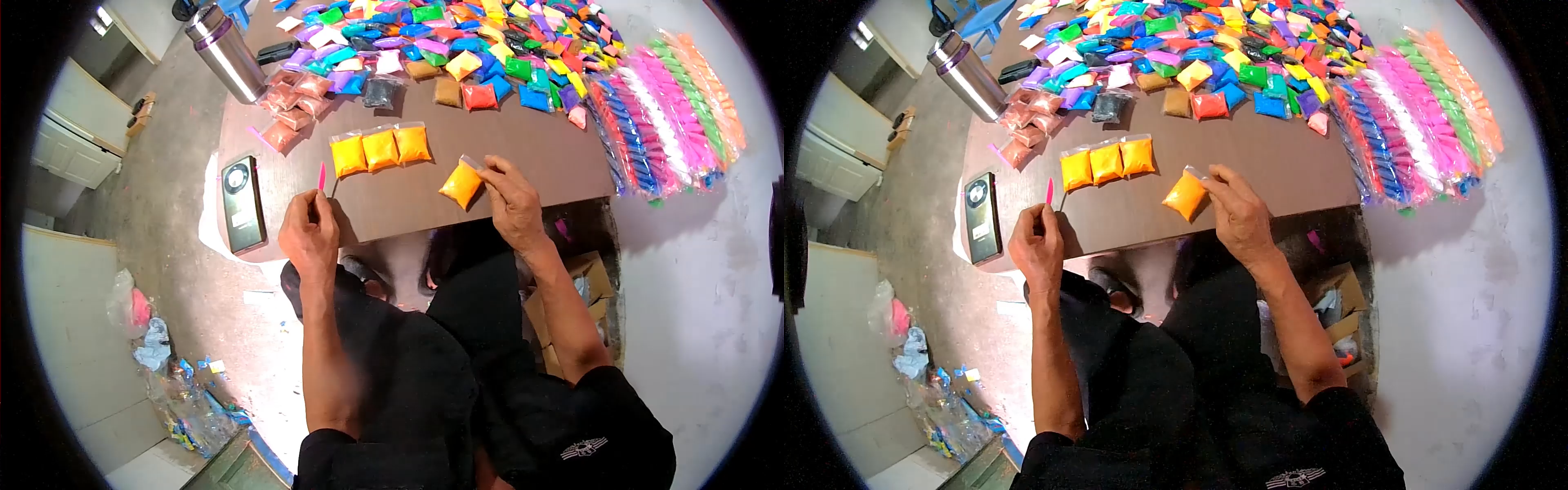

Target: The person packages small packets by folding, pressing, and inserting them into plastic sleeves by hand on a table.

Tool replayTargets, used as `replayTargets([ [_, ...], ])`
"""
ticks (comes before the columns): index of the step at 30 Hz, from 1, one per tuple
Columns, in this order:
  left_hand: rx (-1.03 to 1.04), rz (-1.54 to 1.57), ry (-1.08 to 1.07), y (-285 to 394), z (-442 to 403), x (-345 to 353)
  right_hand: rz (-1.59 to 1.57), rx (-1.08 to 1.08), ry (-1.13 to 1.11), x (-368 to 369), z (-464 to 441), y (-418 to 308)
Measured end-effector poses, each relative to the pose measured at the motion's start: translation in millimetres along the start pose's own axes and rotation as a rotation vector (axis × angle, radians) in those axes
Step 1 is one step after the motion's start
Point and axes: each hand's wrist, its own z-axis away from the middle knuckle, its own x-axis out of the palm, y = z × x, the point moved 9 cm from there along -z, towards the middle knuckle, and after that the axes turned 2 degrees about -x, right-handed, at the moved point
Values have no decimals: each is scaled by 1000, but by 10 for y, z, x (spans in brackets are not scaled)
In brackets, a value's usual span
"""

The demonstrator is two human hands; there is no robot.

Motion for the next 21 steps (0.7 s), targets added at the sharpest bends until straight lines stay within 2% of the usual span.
replayTargets([
  [7, 5, 33, 38, 2, 9, -33, 151, 40, -19, 16, -12, -253],
  [10, -42, 55, 41, -66, 18, -25, 313, 13, -128, 134, -27, -340],
  [17, -85, 125, 55, -126, 20, -67, 147, 104, -72, 238, -96, -276],
  [20, -119, 185, 83, -136, 17, -92, 24, 44, -44, 414, -381, -551],
  [21, -115, 185, 85, -138, 23, -95, 32, -57, -88, 549, -521, -699],
])
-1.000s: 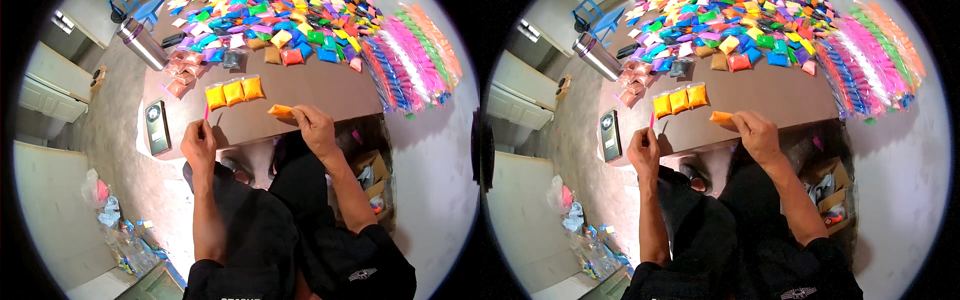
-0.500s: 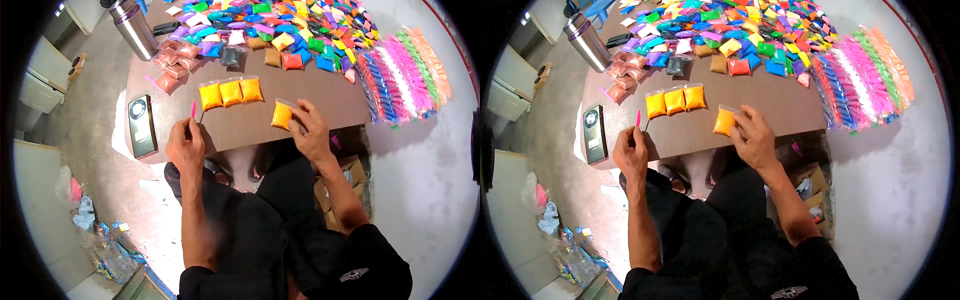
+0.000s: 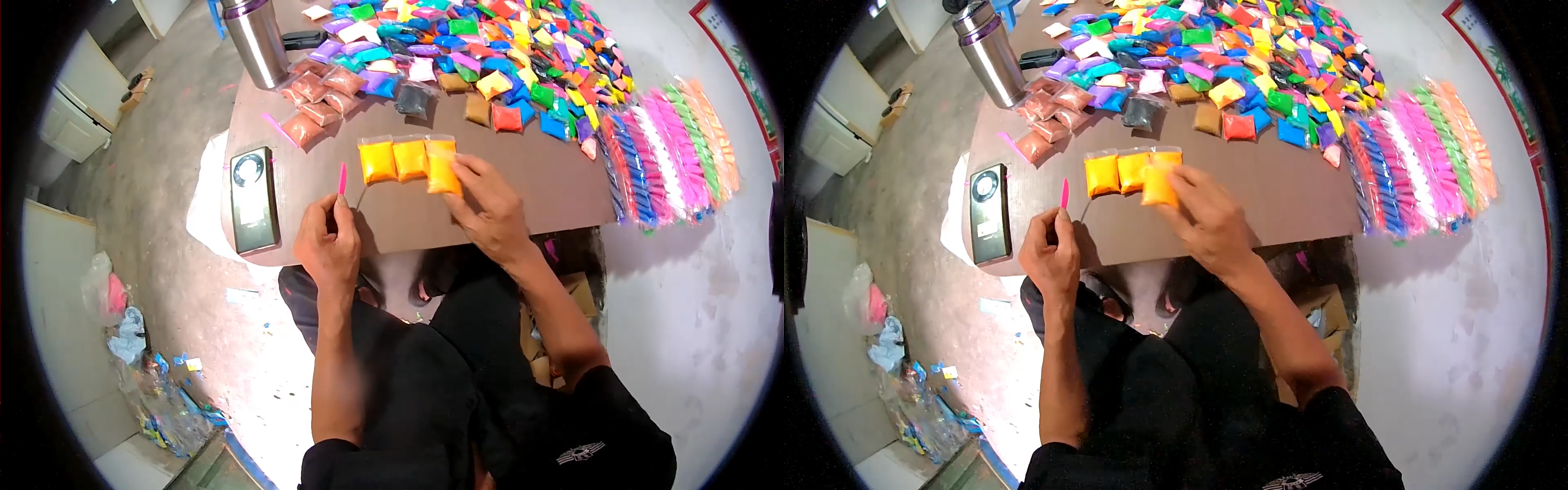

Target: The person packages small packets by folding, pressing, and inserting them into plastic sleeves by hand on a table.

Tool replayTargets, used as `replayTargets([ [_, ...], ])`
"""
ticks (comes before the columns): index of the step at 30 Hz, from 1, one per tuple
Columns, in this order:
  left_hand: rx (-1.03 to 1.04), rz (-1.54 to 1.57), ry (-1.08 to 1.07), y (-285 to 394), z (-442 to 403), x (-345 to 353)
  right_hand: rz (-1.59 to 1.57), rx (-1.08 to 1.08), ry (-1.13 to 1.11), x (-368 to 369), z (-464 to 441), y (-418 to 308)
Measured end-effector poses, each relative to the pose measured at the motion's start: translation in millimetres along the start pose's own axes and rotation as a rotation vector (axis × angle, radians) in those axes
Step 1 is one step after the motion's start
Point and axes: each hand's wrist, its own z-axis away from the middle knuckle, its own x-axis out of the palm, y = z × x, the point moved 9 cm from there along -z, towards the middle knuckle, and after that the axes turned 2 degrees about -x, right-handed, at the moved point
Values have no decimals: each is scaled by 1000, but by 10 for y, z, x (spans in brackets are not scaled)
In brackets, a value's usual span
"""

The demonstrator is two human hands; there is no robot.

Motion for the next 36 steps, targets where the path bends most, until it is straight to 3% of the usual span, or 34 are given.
replayTargets([
  [4, -6, 30, 4, -17, 5, 1, -11, -157, -62, 393, -358, -194],
  [14, 56, -27, 27, 35, -1, -22, 30, -206, -103, 810, -501, -283],
  [36, 44, -32, 21, 36, 24, 13, 88, -248, -60, 626, -596, -362],
])
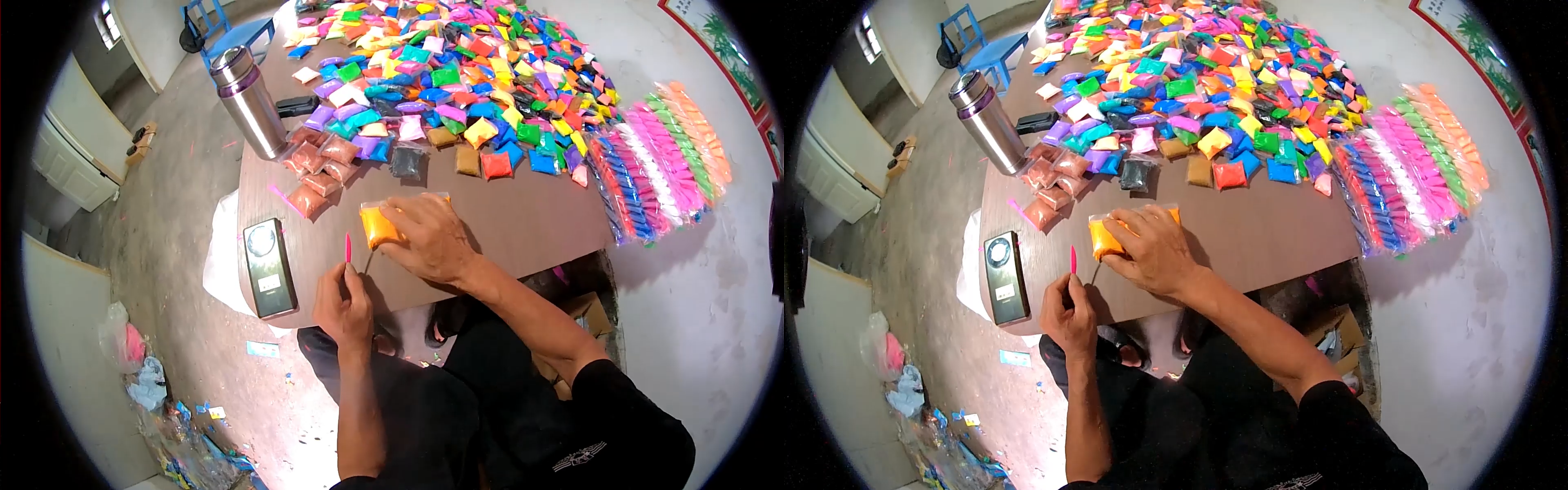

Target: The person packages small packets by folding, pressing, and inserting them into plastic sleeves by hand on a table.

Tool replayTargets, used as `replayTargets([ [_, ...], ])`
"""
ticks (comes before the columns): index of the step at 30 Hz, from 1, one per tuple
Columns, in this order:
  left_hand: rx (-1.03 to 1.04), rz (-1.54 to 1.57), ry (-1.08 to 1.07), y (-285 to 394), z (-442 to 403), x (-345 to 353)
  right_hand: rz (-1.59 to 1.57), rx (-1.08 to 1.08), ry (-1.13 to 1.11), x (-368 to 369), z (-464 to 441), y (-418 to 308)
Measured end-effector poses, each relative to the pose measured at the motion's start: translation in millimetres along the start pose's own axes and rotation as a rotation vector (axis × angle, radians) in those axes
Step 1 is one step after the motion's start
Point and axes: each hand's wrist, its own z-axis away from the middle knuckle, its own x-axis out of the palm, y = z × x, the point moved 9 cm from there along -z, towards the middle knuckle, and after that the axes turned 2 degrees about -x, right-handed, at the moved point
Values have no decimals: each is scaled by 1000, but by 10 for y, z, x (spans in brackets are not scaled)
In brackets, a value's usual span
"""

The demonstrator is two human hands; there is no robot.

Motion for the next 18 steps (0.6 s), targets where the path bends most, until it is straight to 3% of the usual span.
replayTargets([
  [6, 43, 31, 18, 59, -3, -7, 63, -16, 62, -213, -204, 667],
  [8, 22, -11, -10, 75, -9, 0, 124, 67, -65, -197, -373, 973],
  [12, 37, -51, -46, 77, 0, 16, 204, 77, -108, -164, -700, 1537],
  [14, 53, -66, -51, 39, 17, 32, 234, -11, 11, -205, -877, 1708],
  [18, 60, -141, -42, 45, 16, 50, 223, -92, -63, 58, -1177, 2104],
])
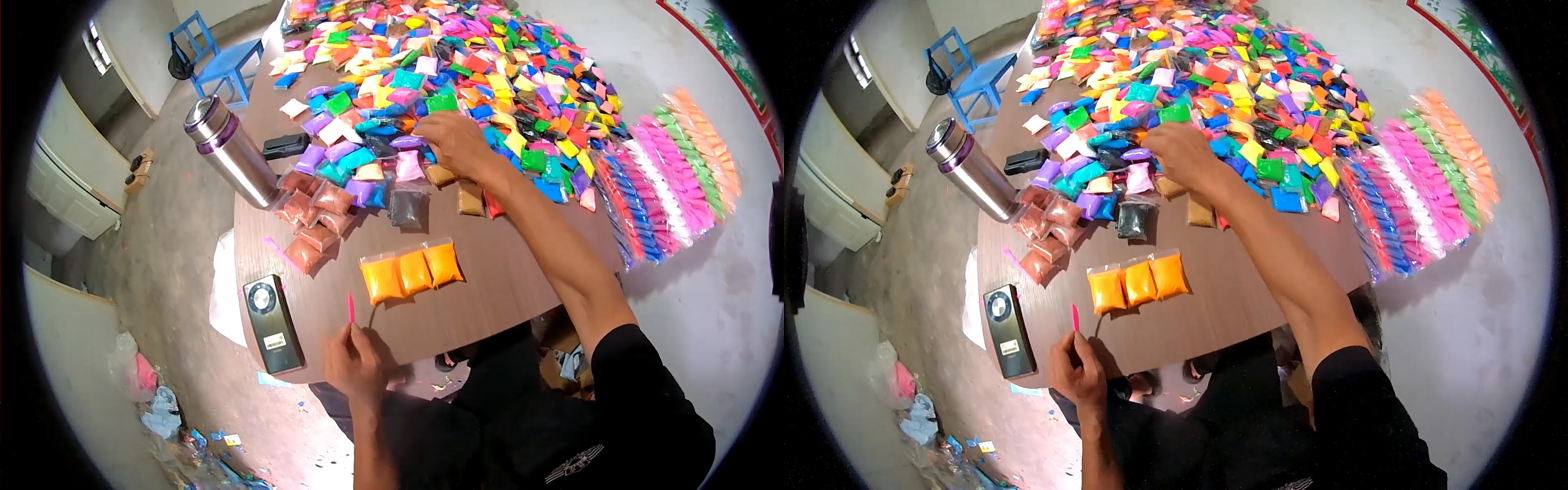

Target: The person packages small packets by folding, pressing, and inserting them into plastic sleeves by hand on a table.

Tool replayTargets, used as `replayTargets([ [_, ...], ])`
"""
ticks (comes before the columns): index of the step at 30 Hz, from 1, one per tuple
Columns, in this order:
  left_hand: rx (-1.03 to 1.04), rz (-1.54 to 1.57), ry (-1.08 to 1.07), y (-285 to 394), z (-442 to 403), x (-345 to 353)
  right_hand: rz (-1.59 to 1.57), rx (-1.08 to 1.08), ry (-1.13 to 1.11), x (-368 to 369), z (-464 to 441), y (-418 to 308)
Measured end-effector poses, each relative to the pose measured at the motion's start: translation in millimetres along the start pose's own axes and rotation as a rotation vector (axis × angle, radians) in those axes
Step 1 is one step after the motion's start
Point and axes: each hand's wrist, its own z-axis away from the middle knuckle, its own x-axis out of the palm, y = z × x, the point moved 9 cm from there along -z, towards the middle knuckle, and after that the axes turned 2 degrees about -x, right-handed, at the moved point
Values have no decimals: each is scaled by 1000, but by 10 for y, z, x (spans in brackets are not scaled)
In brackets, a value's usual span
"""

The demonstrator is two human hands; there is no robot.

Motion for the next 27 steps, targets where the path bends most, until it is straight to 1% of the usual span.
replayTargets([
  [1, 10, -31, 3, 8, -2, -2, -21, 17, -53, 93, -21, 63],
  [2, 20, -61, 6, 27, -7, 5, -25, 21, -53, 133, -30, 117],
  [4, 6, -63, 1, 64, -29, 17, 110, 63, -179, 306, 13, 268],
  [6, 34, -91, 21, 96, -31, 7, 150, 110, -195, 295, 148, 468],
  [8, -3, -88, 3, 88, -30, 9, 189, 157, -213, 249, 335, 640],
  [10, 1, -84, -5, 117, -39, 28, 145, 137, -58, -4, 485, 652],
  [11, 3, -78, -17, 106, -23, 51, 112, 146, -42, -61, 555, 677],
  [14, 2, -68, -4, 82, -1, 41, 110, 208, -50, -194, 694, 735],
  [16, 49, -102, 20, 161, -11, 24, 109, 263, -45, -300, 725, 756],
  [18, 37, -95, 7, 147, -4, 19, 160, 435, -118, -349, 796, 894],
  [19, -13, -84, -18, 109, -3, 22, 166, 384, 29, -410, 827, 913],
  [20, -64, -72, -42, 72, -4, 33, 171, 388, 28, -424, 862, 963],
  [22, -64, -78, -46, 95, -17, 34, 240, 458, -12, -461, 903, 1064],
  [23, -64, -90, -47, 96, -24, 37, 269, 450, 46, -495, 913, 1081],
  [24, -63, -89, -47, 81, -23, 39, 271, 450, 47, -500, 890, 1084],
  [26, -42, -100, -52, 58, -11, 38, 263, 343, 153, -555, 799, 977],
  [27, -42, -102, -52, 56, -10, 28, 261, 344, 153, -532, 741, 936],
])
